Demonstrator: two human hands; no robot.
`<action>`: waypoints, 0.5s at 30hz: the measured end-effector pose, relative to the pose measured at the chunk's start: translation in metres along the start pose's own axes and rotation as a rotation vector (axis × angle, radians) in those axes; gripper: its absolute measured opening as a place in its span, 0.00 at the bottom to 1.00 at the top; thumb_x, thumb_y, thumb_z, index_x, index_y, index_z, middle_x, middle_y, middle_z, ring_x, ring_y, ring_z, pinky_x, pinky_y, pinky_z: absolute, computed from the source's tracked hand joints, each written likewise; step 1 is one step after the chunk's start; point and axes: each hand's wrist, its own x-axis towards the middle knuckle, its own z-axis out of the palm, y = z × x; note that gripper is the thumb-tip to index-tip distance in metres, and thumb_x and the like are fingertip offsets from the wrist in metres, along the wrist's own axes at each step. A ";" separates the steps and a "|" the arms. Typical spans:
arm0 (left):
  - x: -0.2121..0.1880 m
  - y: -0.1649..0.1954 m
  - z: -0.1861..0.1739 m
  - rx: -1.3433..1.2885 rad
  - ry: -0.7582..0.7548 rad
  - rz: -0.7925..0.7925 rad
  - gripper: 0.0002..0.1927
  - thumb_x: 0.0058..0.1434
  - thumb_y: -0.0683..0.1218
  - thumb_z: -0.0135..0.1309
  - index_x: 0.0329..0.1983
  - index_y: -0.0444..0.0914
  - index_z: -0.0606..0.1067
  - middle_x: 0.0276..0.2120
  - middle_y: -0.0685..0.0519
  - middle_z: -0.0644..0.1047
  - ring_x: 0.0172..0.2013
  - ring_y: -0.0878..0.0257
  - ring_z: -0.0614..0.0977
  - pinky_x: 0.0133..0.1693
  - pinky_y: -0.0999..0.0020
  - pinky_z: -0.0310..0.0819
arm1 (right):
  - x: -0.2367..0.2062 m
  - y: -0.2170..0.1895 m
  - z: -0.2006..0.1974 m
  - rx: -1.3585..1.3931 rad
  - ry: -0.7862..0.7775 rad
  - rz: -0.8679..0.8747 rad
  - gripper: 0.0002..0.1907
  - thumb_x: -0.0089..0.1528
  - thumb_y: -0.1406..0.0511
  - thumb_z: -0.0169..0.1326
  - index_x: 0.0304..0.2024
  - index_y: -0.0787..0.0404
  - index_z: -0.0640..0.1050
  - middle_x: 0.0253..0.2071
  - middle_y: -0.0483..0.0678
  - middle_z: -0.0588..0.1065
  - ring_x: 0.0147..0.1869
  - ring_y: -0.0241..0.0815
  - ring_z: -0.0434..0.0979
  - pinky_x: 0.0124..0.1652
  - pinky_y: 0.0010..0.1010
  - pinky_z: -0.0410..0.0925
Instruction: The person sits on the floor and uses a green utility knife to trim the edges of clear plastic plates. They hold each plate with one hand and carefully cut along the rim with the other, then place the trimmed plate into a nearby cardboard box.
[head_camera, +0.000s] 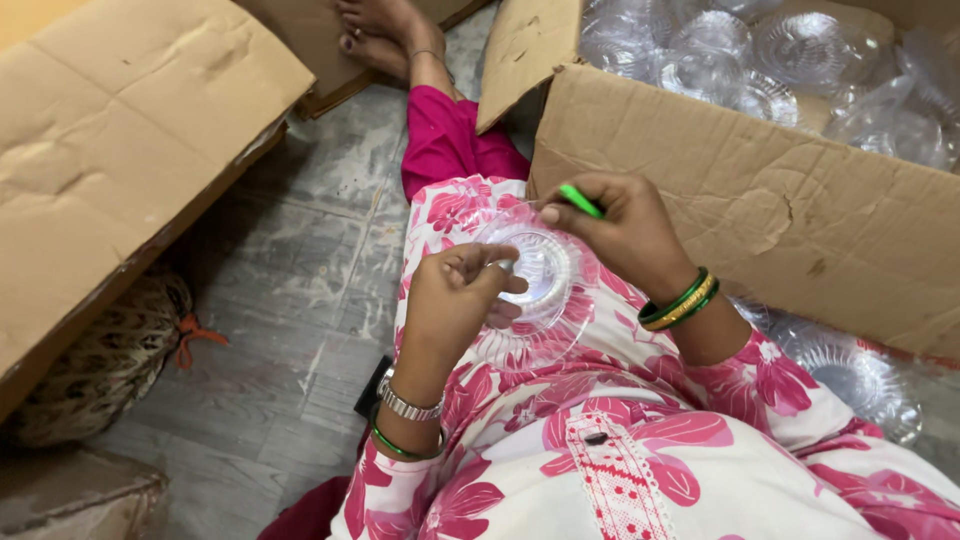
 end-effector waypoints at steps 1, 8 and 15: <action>0.002 -0.001 -0.002 -0.040 -0.036 0.058 0.17 0.63 0.39 0.51 0.55 0.28 0.76 0.36 0.41 0.85 0.28 0.60 0.86 0.30 0.69 0.83 | 0.000 0.003 -0.001 0.121 0.008 0.125 0.06 0.64 0.68 0.62 0.42 0.66 0.83 0.37 0.44 0.82 0.42 0.31 0.80 0.45 0.25 0.76; 0.003 -0.007 -0.002 -0.317 -0.092 0.052 0.20 0.67 0.40 0.46 0.60 0.27 0.72 0.44 0.38 0.83 0.30 0.57 0.87 0.32 0.66 0.85 | 0.001 0.007 -0.002 0.118 0.154 0.173 0.07 0.64 0.69 0.61 0.42 0.69 0.82 0.36 0.46 0.82 0.39 0.31 0.80 0.41 0.25 0.74; 0.000 -0.006 0.003 -0.190 0.029 0.064 0.19 0.68 0.41 0.45 0.59 0.29 0.73 0.43 0.41 0.84 0.30 0.58 0.87 0.32 0.67 0.84 | -0.005 -0.031 0.007 -0.392 0.143 -0.201 0.16 0.69 0.68 0.58 0.59 0.65 0.78 0.43 0.48 0.74 0.44 0.38 0.76 0.42 0.27 0.69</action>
